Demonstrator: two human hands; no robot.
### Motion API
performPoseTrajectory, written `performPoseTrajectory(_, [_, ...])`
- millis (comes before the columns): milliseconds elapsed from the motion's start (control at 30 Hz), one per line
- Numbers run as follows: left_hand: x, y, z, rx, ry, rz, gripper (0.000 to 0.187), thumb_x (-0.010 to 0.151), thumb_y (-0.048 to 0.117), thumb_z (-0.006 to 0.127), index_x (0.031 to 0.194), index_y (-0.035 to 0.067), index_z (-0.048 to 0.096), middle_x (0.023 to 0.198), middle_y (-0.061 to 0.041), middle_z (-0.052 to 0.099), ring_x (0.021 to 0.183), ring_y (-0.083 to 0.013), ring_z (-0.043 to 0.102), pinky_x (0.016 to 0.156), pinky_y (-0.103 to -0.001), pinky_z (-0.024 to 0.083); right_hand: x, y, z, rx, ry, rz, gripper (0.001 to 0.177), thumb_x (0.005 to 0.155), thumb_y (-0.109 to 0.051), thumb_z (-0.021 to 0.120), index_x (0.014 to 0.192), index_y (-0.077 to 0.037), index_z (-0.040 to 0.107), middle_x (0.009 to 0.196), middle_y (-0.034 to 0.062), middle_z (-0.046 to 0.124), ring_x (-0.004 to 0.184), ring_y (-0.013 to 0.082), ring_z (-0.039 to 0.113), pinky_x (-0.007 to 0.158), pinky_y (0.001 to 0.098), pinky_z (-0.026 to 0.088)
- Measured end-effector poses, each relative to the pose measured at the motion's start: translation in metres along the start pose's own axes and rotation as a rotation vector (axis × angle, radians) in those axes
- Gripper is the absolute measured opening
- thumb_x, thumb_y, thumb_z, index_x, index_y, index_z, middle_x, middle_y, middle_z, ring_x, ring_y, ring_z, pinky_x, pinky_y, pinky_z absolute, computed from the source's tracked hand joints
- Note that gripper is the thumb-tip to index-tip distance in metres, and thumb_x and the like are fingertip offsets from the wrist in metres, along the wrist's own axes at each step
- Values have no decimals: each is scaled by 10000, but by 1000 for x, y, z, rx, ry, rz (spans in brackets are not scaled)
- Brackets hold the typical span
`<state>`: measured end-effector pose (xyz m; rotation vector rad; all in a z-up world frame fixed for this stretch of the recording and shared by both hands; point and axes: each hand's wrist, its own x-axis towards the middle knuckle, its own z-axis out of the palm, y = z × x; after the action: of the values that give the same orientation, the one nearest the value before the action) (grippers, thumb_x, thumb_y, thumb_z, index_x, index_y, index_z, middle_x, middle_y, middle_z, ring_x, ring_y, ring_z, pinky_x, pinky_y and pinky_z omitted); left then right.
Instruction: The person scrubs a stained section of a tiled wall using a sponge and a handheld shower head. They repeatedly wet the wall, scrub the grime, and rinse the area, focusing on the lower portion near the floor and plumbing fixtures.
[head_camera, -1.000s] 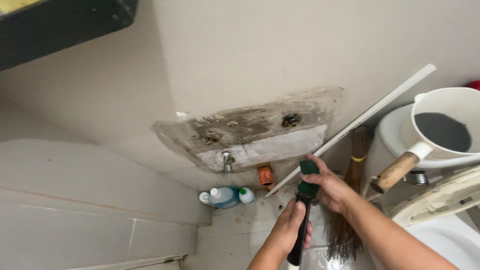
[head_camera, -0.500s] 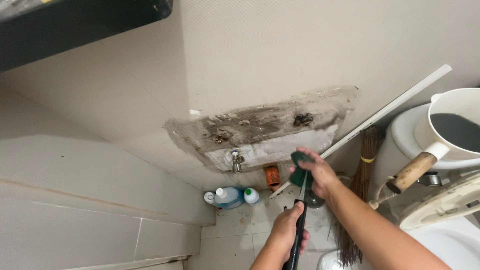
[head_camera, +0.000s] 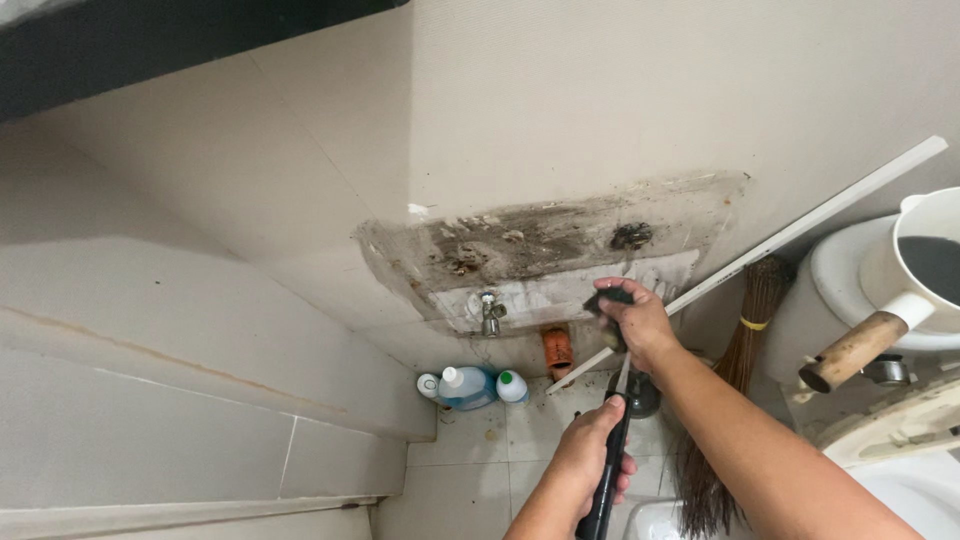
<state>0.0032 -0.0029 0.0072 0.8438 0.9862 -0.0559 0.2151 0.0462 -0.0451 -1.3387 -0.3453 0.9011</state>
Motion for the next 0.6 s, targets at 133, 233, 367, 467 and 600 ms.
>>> performPoseTrajectory(133, [0, 0, 3, -2, -4, 8, 595, 956, 697, 567, 1031, 107, 591, 632, -32, 588, 459, -127, 526, 429, -300, 437, -5, -5, 4, -116, 74, 32, 269, 943, -190, 705, 1170, -53, 663, 876, 45, 636, 633, 142, 501, 501, 293, 395])
performPoseTrajectory(233, [1, -1, 4, -28, -10, 4, 590, 963, 691, 574, 1023, 105, 587, 629, -29, 589, 463, -129, 529, 431, -303, 437, -9, -7, 5, -173, 63, -33, 328, 934, -295, 714, 1130, -38, 657, 888, 12, 670, 706, 94, 590, 553, 263, 490])
performPoseTrajectory(367, [6, 1, 7, -37, -5, 10, 587, 961, 690, 560, 1003, 105, 587, 626, -29, 588, 456, -134, 531, 428, -309, 438, -11, -7, 5, -238, 56, 19, 349, 930, -379, 675, 1085, -67, 647, 831, 5, 647, 619, 134, 507, 497, 304, 423])
performPoseTrajectory(467, [10, 1, 9, -49, 0, -10, 594, 965, 696, 555, 997, 104, 591, 627, -27, 585, 458, -132, 532, 433, -311, 449, -12, -7, 4, -202, 75, 60, 428, 1015, -415, 677, 1075, 7, 650, 839, 62, 588, 595, 169, 470, 482, 328, 395])
performPoseTrajectory(600, [18, 0, 13, -86, 13, -18, 585, 964, 695, 547, 995, 113, 600, 637, -23, 590, 468, -136, 538, 442, -321, 457, -15, -11, -2, -101, -93, 64, 268, 936, -127, 716, 1154, -35, 591, 898, 125, 659, 635, 173, 641, 545, 298, 535])
